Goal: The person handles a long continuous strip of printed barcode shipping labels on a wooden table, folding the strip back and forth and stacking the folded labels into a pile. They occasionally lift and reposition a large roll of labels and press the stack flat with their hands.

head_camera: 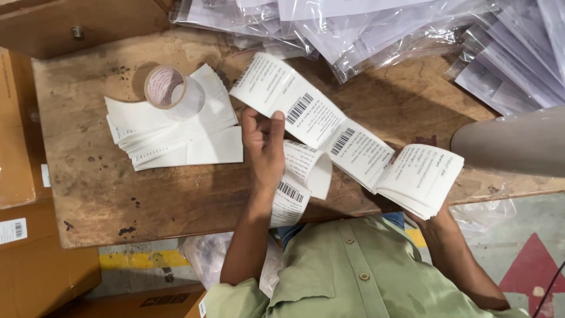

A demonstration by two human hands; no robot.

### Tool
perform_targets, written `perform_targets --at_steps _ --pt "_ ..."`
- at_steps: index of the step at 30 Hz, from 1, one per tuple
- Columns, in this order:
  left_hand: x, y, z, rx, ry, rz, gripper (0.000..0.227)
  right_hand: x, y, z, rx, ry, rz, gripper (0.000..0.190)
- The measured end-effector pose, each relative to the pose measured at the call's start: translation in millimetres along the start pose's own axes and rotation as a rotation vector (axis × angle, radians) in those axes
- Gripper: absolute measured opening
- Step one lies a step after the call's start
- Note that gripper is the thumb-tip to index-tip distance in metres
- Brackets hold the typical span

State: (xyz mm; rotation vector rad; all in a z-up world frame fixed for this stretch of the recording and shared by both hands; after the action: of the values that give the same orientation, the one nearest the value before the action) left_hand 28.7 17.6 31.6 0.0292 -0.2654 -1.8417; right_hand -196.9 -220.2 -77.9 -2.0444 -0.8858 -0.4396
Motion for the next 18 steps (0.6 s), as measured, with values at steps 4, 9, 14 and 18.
perform_targets --at_steps 4,9,14,18 --pt "-5.0 -14.2 -40.5 0.063 0.116 -0.081 0.021 49.9 -10.7 -15.6 -0.074 -0.12 -0.147 0.014" --pt "14.0 -27.1 -27.6 0.034 0.103 -0.185 0.017 75.6 24.2 -20.1 -0.479 -0.41 -0.596 0.012" --pt "28.5 -41.9 -26.7 -0.065 0.032 -0.234 0.017 146.4 12.6 -28.7 -0.55 -0.5 -0.607 0.018" --pt "33.3 -43.4 -7.2 -0.106 0.017 -0.261 0.034 152.5 25.1 -21.8 -0.446 -0.504 -0.475 0.028"
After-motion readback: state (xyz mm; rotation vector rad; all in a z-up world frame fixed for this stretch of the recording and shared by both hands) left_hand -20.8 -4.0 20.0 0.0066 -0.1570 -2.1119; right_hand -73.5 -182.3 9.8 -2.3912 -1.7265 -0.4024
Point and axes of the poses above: each hand's wrist, its own y-axis towards the middle knuckle, its own x-axis out of the palm, z = x × y, the point moved 3 cm from there along y, towards the middle knuckle
